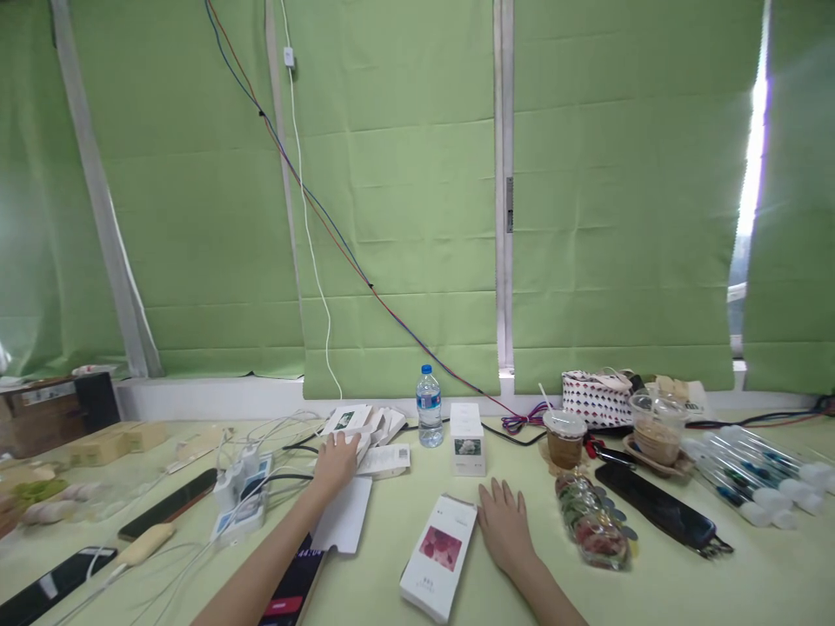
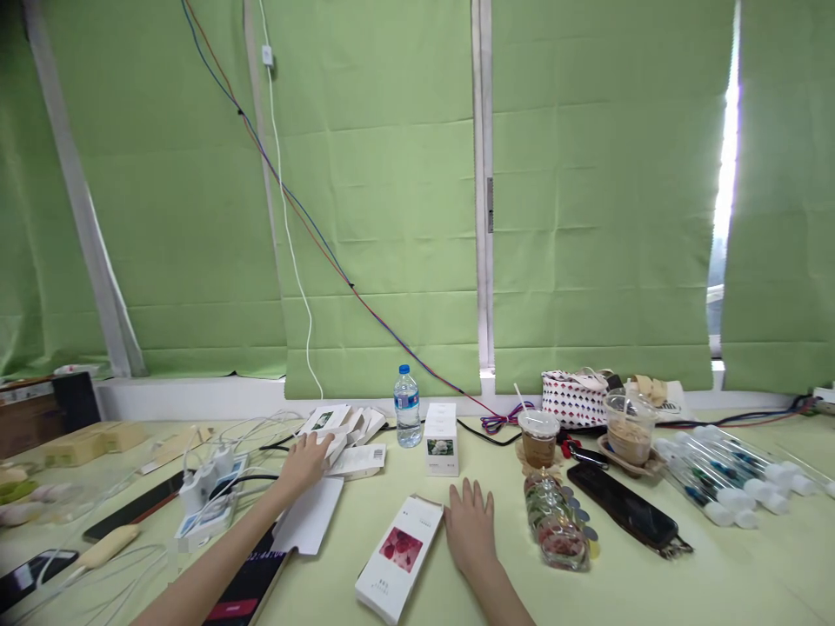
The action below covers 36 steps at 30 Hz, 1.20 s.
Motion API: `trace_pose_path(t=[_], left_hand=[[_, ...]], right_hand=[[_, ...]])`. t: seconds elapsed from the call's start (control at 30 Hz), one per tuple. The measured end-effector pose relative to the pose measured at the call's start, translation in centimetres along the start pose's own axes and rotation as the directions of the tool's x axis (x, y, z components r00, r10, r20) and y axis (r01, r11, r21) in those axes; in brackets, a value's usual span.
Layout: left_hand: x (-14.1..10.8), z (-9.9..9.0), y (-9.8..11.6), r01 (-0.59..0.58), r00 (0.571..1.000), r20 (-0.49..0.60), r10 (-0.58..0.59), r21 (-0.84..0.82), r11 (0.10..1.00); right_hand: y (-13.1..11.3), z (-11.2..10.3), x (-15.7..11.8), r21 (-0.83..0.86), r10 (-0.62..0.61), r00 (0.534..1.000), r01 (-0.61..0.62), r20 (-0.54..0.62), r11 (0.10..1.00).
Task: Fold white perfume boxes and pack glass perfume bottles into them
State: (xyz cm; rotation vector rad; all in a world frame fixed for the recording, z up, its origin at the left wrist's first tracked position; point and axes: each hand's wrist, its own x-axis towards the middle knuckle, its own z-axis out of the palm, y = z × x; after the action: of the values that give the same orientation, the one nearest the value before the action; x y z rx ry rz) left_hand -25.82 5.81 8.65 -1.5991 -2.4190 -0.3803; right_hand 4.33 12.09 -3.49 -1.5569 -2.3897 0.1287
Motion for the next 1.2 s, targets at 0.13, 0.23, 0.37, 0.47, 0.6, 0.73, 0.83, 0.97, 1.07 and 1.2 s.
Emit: trace_pose_path(t=[0.13, 0.23, 0.37, 0.47, 0.6, 0.73, 0.83, 0.97, 1.07, 1.2], left_hand=[[1.5, 1.5, -0.9, 0.023, 0.993, 0.119, -0.023, 0.001, 1.0], [1.9, 1.7, -1.3, 0.037, 0.992, 0.122, -0.023, -0.115, 0.993], [2.4, -0.4, -1.9, 0.057, 0.998, 0.012, -0.057, -0.413, 0.909], [2.4, -2.9, -1.9, 0.033, 0.99, -0.079, -0.116, -0.67, 0.742], [1.5, -5.5, -0.8, -0.032, 0.991, -0.079, -0.11, -0.925, 0.379], [0.3, -6.5, 0.5, 0.007, 1.0, 0.006, -0.025, -0.999, 0.041], [-0.4, -6.6, 0.9, 0.07, 0.998, 0.068, 0.018, -0.989, -0.127], [-0.4, -6.4, 0.7, 0.143, 0.989, 0.146, 0.006, -0.955, -0.259], [0.4, -5.4, 0.0, 0.203, 0.965, 0.244, -0.097, -0.927, -0.315], [1.5, -3.4, -1.3, 0.267, 0.88, 0.39, -0.27, -0.878, -0.398]], right_hand=[[0.0, 0.0, 0.0, 0.02, -0.004, 1.0, 0.004, -0.011, 1.0], [-0.1, 0.1, 0.1, 0.029, 0.002, 1.0, -0.002, -0.018, 1.0], [-0.1, 0.2, 0.2, 0.032, 0.007, 1.0, -0.006, -0.023, 0.999], [-0.1, 0.2, 0.0, 0.035, 0.009, 1.0, -0.008, -0.024, 0.999], [-0.1, 0.1, -0.2, 0.04, -0.008, 0.999, 0.009, -0.034, 0.999], [-0.1, -0.2, -0.3, 0.04, -0.018, 0.999, 0.02, -0.042, 0.999], [-0.2, -0.3, -0.3, 0.034, -0.018, 0.999, 0.019, -0.046, 0.999], [-0.2, -0.3, -0.3, 0.028, -0.014, 0.999, 0.015, -0.045, 1.0], [-0.1, -0.1, -0.3, 0.026, -0.014, 0.999, 0.015, -0.042, 1.0], [0.0, 0.2, -0.2, 0.027, -0.014, 0.999, 0.015, -0.04, 1.0]])
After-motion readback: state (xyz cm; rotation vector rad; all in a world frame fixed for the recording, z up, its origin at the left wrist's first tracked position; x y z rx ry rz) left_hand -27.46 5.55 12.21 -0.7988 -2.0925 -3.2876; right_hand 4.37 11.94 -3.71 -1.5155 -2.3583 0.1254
